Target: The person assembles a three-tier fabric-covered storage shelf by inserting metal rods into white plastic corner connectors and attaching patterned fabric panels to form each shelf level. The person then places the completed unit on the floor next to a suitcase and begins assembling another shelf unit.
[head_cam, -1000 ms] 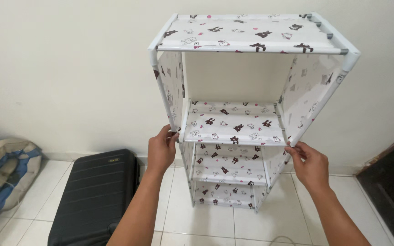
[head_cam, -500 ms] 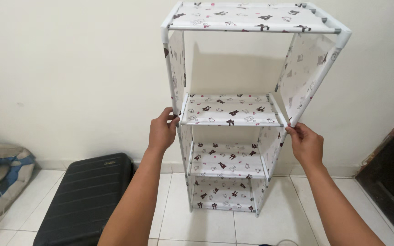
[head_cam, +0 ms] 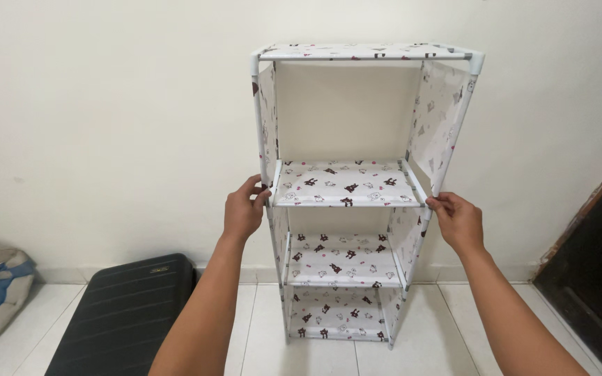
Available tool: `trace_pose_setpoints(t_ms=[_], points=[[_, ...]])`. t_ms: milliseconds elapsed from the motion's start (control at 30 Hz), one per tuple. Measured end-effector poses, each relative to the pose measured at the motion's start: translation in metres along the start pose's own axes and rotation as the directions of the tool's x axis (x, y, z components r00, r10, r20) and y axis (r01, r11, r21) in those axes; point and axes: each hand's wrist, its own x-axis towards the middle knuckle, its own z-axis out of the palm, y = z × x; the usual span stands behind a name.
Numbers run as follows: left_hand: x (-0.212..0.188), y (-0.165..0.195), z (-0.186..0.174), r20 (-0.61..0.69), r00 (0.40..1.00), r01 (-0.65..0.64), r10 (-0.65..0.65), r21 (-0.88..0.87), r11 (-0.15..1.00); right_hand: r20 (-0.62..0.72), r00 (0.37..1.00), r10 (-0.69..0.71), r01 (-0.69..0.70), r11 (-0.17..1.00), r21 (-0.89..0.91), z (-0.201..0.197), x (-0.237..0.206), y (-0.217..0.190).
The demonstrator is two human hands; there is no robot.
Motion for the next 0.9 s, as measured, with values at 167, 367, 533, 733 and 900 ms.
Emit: trace_pose_setpoints(t_ms=[167, 367, 533, 733, 900], points=[[0.005, -0.006, -0.004, 0.043, 0.999, 0.031, -0.03, -0.037, 0.999, -0.041, 0.999, 0.001, -0.001, 1.0, -0.002, 0.006, -0.002, 0.007], [0.011, 0.001, -0.006, 0.138, 0.987, 0.096, -0.086, -0.068, 0.993, -0.077, 0.997, -0.002, 0.016, 0.985, 0.173, 0.012, 0.002, 0.016], [0.012, 0.01, -0.015, 0.223, 0.96, 0.18, -0.169, -0.028, 0.983, -0.075, 0.996, 0.048, -0.035, 0.986, 0.164, 0.015, 0.005, 0.011], [0.014, 0.013, -0.016, 0.255, 0.95, 0.212, -0.181, -0.101, 0.972, -0.065, 0.994, 0.084, -0.079, 0.994, 0.071, 0.012, 0.005, 0.007], [0.011, 0.004, -0.015, 0.227, 0.966, 0.165, -0.121, -0.187, 0.968, -0.041, 0.998, 0.044, -0.035, 0.98, 0.198, 0.013, 0.003, 0.009]])
